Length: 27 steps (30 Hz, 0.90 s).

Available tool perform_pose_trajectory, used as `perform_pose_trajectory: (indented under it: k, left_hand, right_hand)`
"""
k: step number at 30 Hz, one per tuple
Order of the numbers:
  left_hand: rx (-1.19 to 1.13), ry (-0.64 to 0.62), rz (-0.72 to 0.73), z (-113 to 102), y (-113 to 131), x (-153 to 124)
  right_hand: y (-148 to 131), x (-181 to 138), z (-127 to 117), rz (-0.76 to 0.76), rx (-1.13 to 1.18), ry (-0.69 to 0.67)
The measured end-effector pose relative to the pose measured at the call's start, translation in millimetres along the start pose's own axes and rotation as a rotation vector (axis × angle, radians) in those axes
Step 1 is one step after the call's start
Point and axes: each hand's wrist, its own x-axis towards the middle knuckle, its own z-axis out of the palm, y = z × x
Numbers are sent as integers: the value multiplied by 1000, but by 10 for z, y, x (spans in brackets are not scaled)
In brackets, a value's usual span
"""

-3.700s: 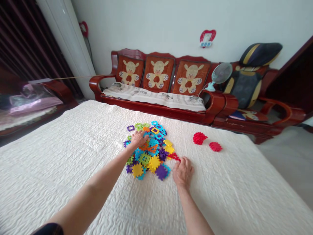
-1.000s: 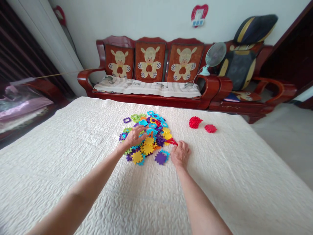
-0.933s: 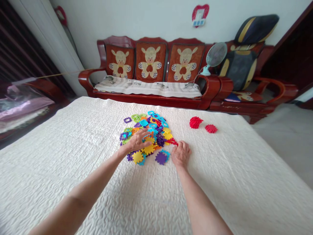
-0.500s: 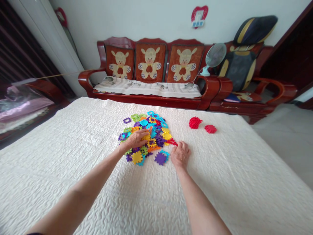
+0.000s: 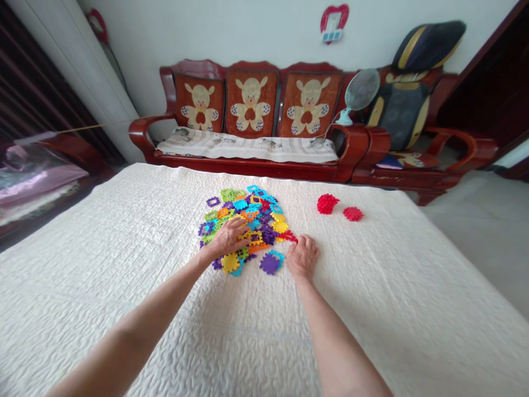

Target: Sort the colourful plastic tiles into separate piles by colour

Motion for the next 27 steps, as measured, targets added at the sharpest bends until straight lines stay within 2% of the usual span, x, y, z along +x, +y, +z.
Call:
perform_pose_trajectory:
  k: [2, 7, 11, 13, 17, 21, 24, 27]
  left_hand:
    - [32, -10, -23, 39, 0, -18]
    - [17, 172, -209, 89, 30, 3]
    - [-12, 126, -137, 87, 127, 9]
    - [-25, 151, -178, 63, 103, -12]
    - [-40, 329, -445, -19, -183, -101]
    - [-69, 366, -651, -63, -581, -178]
    - [-78, 374, -703, -28, -774, -189]
    - [-86, 373, -690, 43, -845, -185]
  right_hand:
    - [-3, 0, -4, 8, -8, 3]
    - [-6, 0, -7, 1, -20, 8]
    - [3, 1, -2, 8, -21, 1]
    - [12, 2, 5, 9, -19, -1]
    - [26, 7, 15, 9, -9, 2]
    - [29, 9, 16, -2, -2, 21]
    - [50, 11, 39, -11, -11, 46]
    - [93, 15, 82, -39, -10, 75]
